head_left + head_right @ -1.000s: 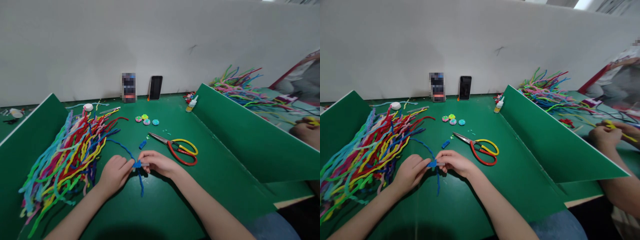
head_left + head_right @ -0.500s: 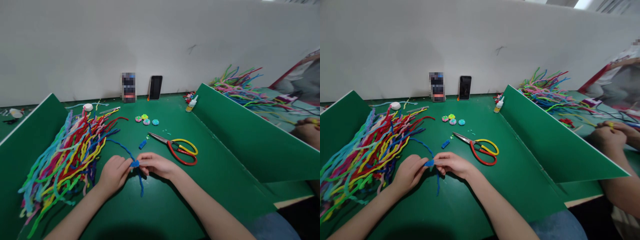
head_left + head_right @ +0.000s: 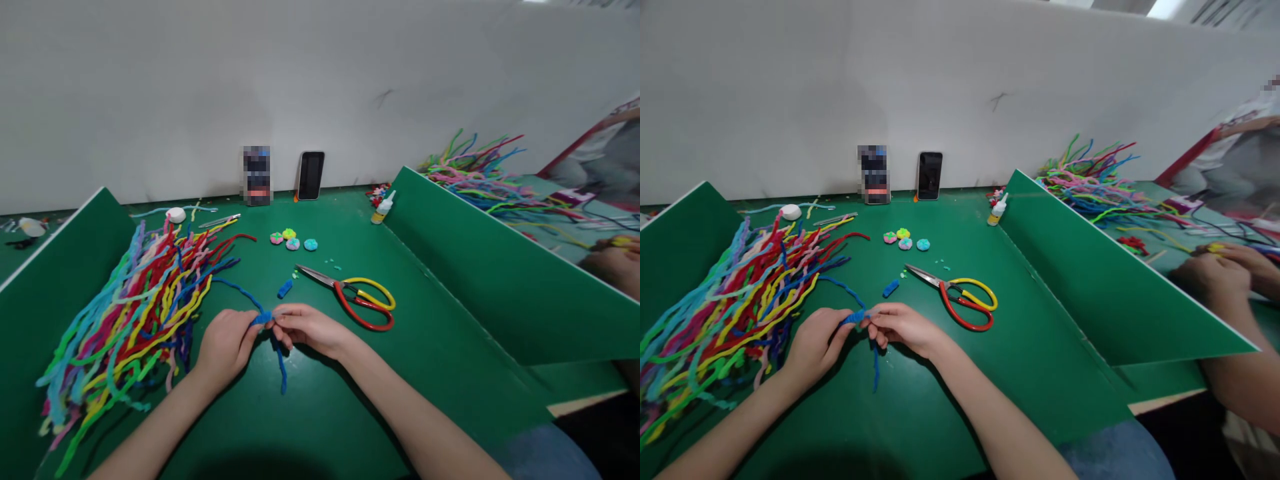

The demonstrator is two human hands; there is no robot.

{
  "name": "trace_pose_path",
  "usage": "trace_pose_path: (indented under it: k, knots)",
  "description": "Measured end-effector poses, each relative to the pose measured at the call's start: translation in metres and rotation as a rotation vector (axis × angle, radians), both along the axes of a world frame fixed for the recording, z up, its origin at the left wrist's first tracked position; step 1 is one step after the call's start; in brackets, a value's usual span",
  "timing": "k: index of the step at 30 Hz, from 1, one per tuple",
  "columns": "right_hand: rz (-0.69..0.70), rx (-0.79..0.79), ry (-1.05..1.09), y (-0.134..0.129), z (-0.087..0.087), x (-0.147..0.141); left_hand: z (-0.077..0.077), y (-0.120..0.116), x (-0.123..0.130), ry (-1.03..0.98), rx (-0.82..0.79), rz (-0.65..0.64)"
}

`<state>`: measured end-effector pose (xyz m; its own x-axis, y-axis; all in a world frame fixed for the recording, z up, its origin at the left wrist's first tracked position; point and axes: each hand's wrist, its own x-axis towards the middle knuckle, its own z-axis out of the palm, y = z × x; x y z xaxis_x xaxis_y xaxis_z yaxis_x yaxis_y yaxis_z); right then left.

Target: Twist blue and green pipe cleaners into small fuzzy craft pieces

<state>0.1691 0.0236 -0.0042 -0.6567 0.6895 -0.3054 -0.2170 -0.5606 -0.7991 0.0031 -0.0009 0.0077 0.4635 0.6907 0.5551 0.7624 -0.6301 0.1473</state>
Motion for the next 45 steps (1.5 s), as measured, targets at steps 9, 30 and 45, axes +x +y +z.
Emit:
trace_pose_path:
  k: [9,30,45]
  knots:
    - [-0.01,0.015,-0.031,0.0001,0.0011,-0.0011,-0.003,0.0002,0.0003,-0.013,-0.012,0.108]
    - [-0.005,0.025,-0.022,0.0004,0.0014,-0.0011,-0.0042,0.0035,0.0001,0.092,-0.069,0.197]
    - [-0.011,0.015,-0.022,0.0009,-0.0011,-0.0009,-0.0032,0.0047,-0.0012,0.197,-0.187,0.191]
